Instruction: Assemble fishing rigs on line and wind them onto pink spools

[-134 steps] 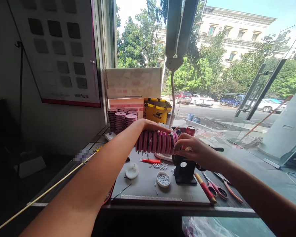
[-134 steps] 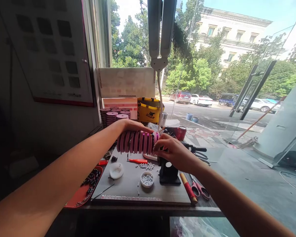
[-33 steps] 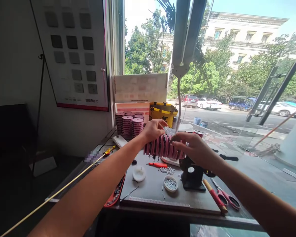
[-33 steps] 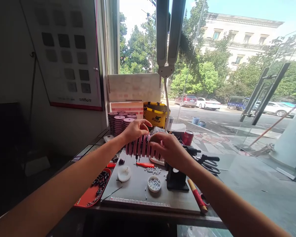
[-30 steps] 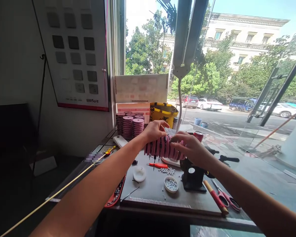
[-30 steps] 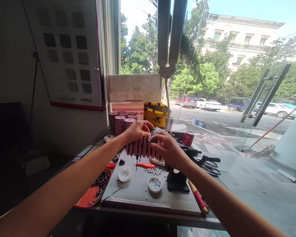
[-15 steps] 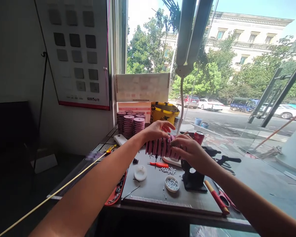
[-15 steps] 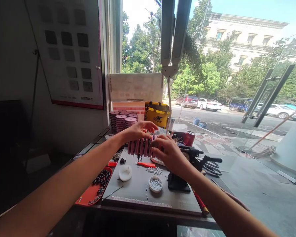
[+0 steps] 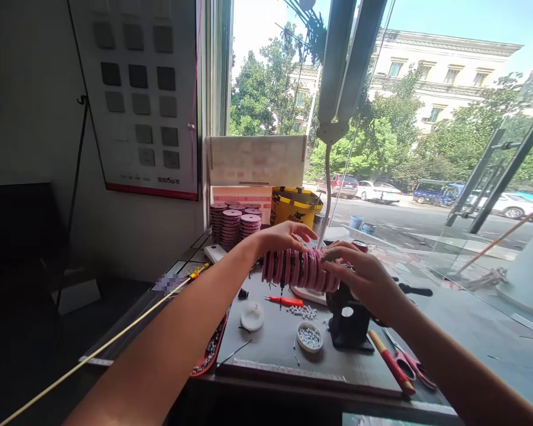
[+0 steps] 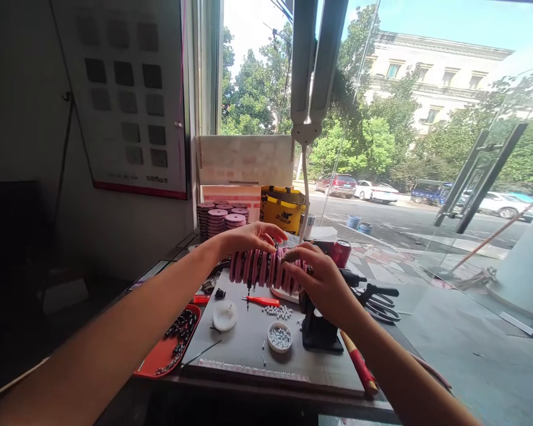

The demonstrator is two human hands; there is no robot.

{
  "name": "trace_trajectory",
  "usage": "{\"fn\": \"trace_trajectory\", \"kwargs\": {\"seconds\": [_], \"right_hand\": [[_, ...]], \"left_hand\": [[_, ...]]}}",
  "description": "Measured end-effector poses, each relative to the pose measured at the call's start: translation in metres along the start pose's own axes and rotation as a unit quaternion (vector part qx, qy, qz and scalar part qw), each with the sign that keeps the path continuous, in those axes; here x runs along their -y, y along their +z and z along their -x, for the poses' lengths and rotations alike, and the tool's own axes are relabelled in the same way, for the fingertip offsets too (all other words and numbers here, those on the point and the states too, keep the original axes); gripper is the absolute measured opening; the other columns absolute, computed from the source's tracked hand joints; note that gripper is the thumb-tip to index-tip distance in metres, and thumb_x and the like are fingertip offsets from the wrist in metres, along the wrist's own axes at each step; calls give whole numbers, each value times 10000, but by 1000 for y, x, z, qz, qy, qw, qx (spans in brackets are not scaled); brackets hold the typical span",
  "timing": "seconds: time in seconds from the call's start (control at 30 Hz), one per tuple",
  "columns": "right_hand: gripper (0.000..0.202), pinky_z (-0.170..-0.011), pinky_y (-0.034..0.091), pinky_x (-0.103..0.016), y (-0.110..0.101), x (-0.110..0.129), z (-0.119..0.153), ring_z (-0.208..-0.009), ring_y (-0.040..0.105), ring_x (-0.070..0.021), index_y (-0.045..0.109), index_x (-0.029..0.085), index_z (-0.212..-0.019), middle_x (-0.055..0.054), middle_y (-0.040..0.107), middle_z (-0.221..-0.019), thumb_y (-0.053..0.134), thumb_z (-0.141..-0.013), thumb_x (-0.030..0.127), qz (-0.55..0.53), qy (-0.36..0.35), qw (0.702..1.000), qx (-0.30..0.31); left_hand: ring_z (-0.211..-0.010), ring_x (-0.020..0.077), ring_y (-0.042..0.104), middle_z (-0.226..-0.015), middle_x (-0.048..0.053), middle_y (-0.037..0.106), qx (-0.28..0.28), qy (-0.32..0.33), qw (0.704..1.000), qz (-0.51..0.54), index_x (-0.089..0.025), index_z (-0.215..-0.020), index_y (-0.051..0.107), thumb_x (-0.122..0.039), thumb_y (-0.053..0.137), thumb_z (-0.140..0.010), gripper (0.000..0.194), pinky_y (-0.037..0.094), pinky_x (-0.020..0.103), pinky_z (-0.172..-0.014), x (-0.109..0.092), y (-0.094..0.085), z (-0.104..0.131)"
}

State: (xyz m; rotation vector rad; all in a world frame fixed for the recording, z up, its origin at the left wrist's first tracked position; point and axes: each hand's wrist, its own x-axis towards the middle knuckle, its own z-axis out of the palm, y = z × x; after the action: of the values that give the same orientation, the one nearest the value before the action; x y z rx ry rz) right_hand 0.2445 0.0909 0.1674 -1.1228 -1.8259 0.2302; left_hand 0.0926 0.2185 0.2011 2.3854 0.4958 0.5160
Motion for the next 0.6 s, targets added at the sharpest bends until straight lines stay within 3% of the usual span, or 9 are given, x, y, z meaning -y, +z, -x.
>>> {"fn": "trace_trajectory", "kwargs": {"seconds": [0.17,0.33,0.5,0.6], "right_hand": [[172,-606,443,-271,-14,-17,17,-717,561,-176,582,197,-782,-36,591,-828,540,-752,361,-104,80,986,-102],[211,-557,432,-254,-11,-34,23,-647,556,-152,587,189,-813,-25,611,-771,545,-750,386,-182,118,971,-100],[198,-557,414,-264,-2,-22,25,-603,519,-141,552,181,-815,-12,577,-708,493,-790,368,-134,86,985,-74],[108,-661,421,-297,11,-9,29,-714,530,-167,528,193,-781,-34,582,-780,470,-811,279,-58,18,997,-51]], "left_hand": [[-970,195,499,-1026,52,559,-78,68,987,-124,-192,-923,612,-99,571,-642,299,372,342,-877,-14,20,27],[-1066,243,439,-1113,72,536,-122,95,968,-198,-211,-925,611,-82,520,-659,309,306,410,-925,-20,40,47],[-991,190,496,-1072,55,558,-128,88,972,-176,-198,-984,577,-128,519,-684,313,356,331,-896,-17,30,34],[-868,153,542,-1011,62,577,-122,57,981,-143,-161,-1052,533,-151,431,-752,317,422,285,-795,-11,15,19]]}}
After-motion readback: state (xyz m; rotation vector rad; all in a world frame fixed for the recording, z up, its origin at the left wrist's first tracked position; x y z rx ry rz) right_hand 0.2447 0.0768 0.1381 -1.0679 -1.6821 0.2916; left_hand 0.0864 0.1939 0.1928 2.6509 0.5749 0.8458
